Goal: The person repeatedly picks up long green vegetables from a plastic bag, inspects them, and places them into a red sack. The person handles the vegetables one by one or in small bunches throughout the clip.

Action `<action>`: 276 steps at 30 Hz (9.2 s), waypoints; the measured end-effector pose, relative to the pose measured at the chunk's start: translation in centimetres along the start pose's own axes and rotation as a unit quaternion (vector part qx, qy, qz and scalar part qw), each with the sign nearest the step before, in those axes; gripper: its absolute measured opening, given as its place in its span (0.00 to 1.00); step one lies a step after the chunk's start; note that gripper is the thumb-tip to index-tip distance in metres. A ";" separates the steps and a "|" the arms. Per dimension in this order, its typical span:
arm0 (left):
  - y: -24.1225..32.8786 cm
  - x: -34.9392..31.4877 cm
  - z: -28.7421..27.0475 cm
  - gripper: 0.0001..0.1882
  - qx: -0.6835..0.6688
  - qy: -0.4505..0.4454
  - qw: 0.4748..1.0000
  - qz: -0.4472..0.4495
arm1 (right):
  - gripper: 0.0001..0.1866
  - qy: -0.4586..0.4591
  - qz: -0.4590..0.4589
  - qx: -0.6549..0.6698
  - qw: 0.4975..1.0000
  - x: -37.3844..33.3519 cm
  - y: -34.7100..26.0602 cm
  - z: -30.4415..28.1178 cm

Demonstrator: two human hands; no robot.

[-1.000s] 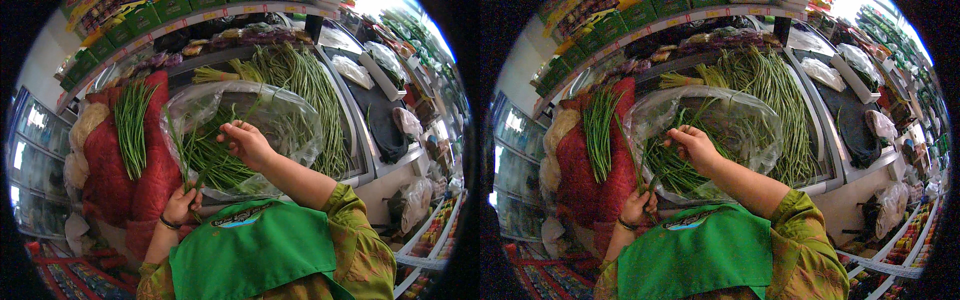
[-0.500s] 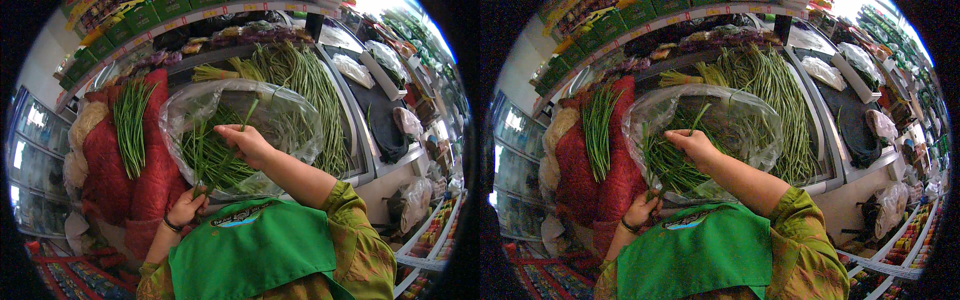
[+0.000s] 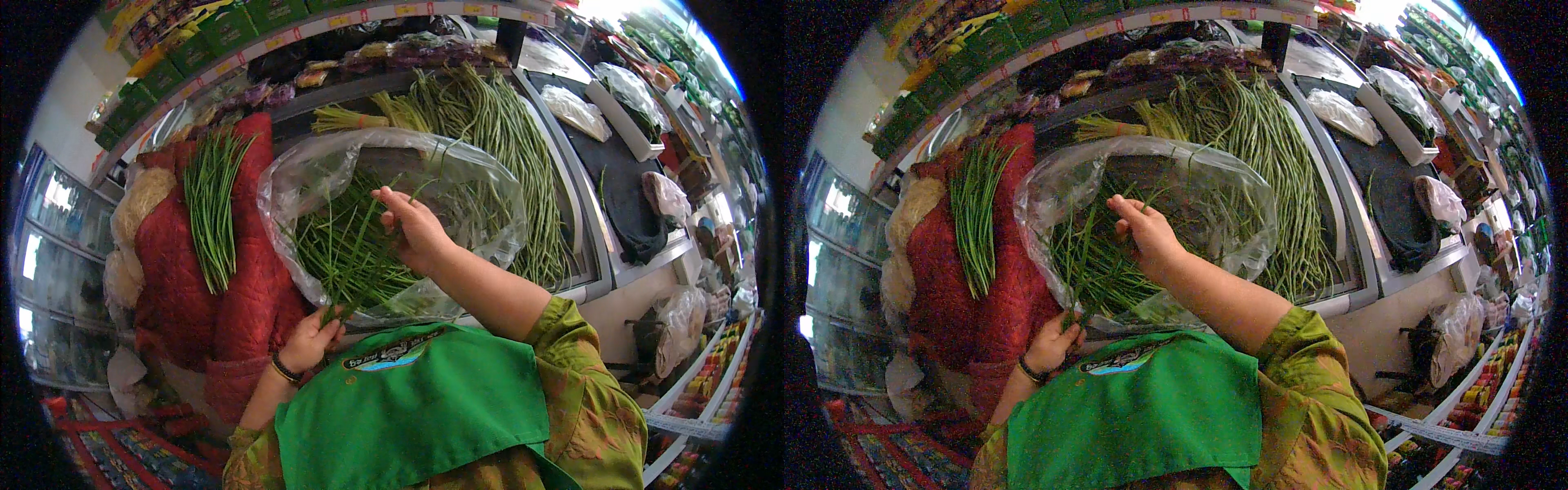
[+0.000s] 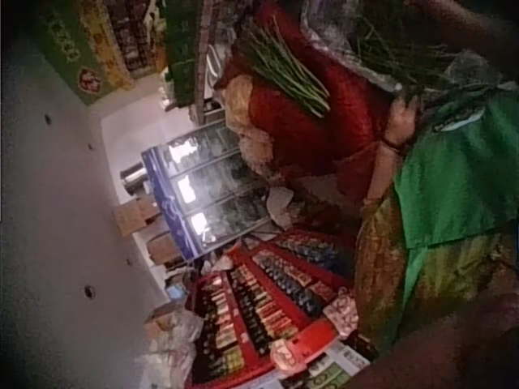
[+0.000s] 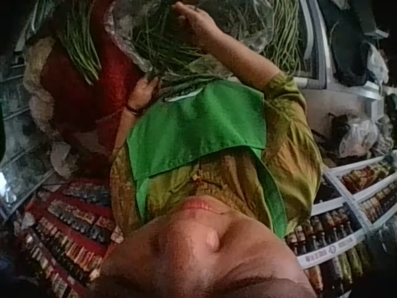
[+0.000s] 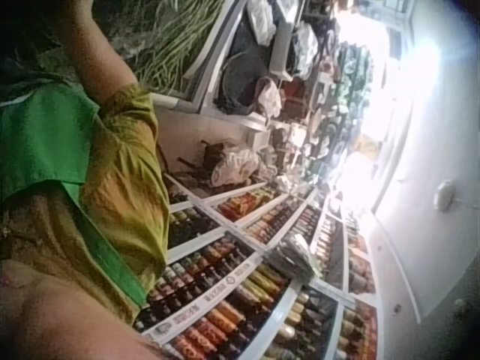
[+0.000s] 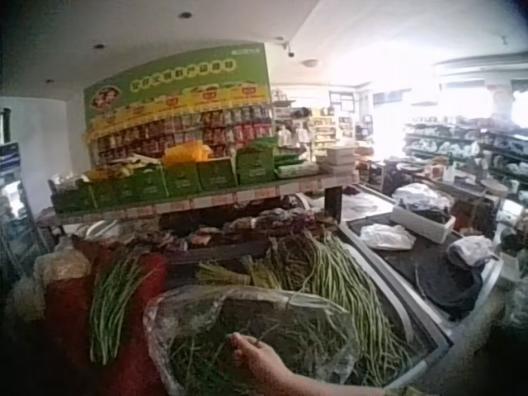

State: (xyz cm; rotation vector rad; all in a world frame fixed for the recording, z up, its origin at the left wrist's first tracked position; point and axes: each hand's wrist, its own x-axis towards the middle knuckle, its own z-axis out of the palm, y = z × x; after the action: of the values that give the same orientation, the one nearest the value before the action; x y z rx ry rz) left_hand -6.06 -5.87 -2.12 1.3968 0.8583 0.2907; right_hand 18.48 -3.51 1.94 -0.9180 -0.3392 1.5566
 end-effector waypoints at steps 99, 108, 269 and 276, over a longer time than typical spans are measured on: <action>2.8 7.9 3.2 0.14 -0.288 -0.027 0.957 -0.025 | 0.09 -0.226 0.049 -0.312 0.921 -5.2 3.1 -5.7; 8.2 1.5 4.6 0.15 -0.147 -0.013 0.980 0.132 | 0.09 -0.319 -0.286 -0.544 0.721 -7.7 1.8 -1.2; 2.7 1.2 2.1 0.10 0.093 0.072 0.989 0.088 | 0.20 -0.162 -0.124 -0.046 0.978 -4.9 -3.2 -4.3; 2.9 0.6 1.9 0.12 0.063 0.071 0.993 0.067 | 0.18 -0.139 -0.149 -0.096 0.974 -5.1 -3.8 -4.2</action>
State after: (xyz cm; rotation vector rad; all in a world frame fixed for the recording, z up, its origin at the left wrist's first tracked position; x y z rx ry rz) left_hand -3.56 -6.34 0.23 1.5688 0.9123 0.4498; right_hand 23.86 -8.61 3.66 -0.7531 -0.8030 1.3874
